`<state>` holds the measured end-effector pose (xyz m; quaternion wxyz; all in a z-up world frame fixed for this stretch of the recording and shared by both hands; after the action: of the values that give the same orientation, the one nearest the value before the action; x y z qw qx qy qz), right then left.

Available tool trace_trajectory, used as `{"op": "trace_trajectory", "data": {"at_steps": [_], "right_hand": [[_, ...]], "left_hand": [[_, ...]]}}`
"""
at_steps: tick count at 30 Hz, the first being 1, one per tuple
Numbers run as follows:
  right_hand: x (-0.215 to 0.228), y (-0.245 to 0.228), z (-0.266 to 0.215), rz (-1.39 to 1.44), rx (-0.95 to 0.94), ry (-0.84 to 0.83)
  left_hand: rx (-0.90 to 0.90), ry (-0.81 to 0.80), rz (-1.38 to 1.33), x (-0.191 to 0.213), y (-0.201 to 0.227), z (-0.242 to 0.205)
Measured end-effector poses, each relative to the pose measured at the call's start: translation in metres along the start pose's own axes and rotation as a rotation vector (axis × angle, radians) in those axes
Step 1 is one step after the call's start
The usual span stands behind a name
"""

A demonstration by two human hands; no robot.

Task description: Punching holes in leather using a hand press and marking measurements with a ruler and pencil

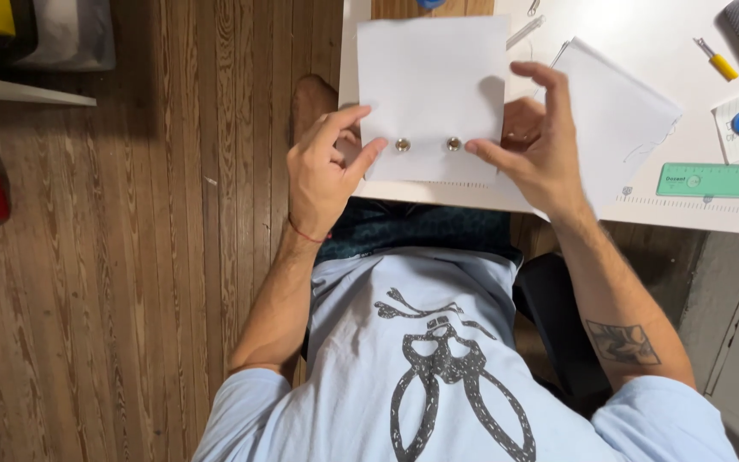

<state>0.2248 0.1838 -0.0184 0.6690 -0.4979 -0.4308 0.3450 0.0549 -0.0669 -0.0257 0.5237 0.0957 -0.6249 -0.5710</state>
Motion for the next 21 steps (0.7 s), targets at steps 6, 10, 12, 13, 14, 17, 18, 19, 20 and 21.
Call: {"op": "trace_trajectory", "data": {"at_steps": [6,10,12,13,14,17,18,19,20,21], "right_hand": [[-0.002,-0.027,-0.011,0.199,-0.104,0.036],[0.004,-0.029,-0.024,0.317,-0.175,0.037],[0.013,-0.036,-0.028,0.168,-0.065,0.11],[0.018,-0.037,-0.034,0.162,-0.062,0.124],[0.024,-0.038,-0.039,0.172,-0.021,0.15],[0.053,-0.032,-0.064,0.204,0.009,0.239],[0.062,-0.027,-0.074,0.246,0.0,0.275],[0.069,-0.021,-0.082,0.243,0.001,0.289],[0.075,-0.014,-0.091,0.315,-0.012,0.328],[0.082,-0.006,-0.099,0.387,-0.019,0.366]], "left_hand": [[0.151,-0.062,-0.423,0.008,0.014,-0.01],[0.177,-0.209,-0.626,-0.007,0.039,-0.012],[0.255,-0.338,-0.609,-0.016,0.059,-0.01],[0.245,-0.35,-0.612,-0.015,0.066,-0.007],[0.178,-0.375,-0.499,-0.016,0.075,-0.003],[0.063,-0.429,-0.452,-0.029,0.096,0.01],[0.038,-0.436,-0.505,-0.033,0.102,0.014],[0.031,-0.449,-0.506,-0.045,0.105,0.016],[0.032,-0.465,-0.561,-0.056,0.108,0.017],[0.03,-0.48,-0.615,-0.067,0.11,0.021]]}}
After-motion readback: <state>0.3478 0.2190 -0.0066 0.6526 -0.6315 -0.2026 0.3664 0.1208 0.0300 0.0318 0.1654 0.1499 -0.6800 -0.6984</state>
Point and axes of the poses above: each hand's wrist, its own z-axis towards the middle knuckle, its own x-axis out of the back of the hand, y = z × x, the point moved 5 cm from there along z, towards the middle knuckle, and after that the axes turned 7 degrees about x, right-handed, at the moved point
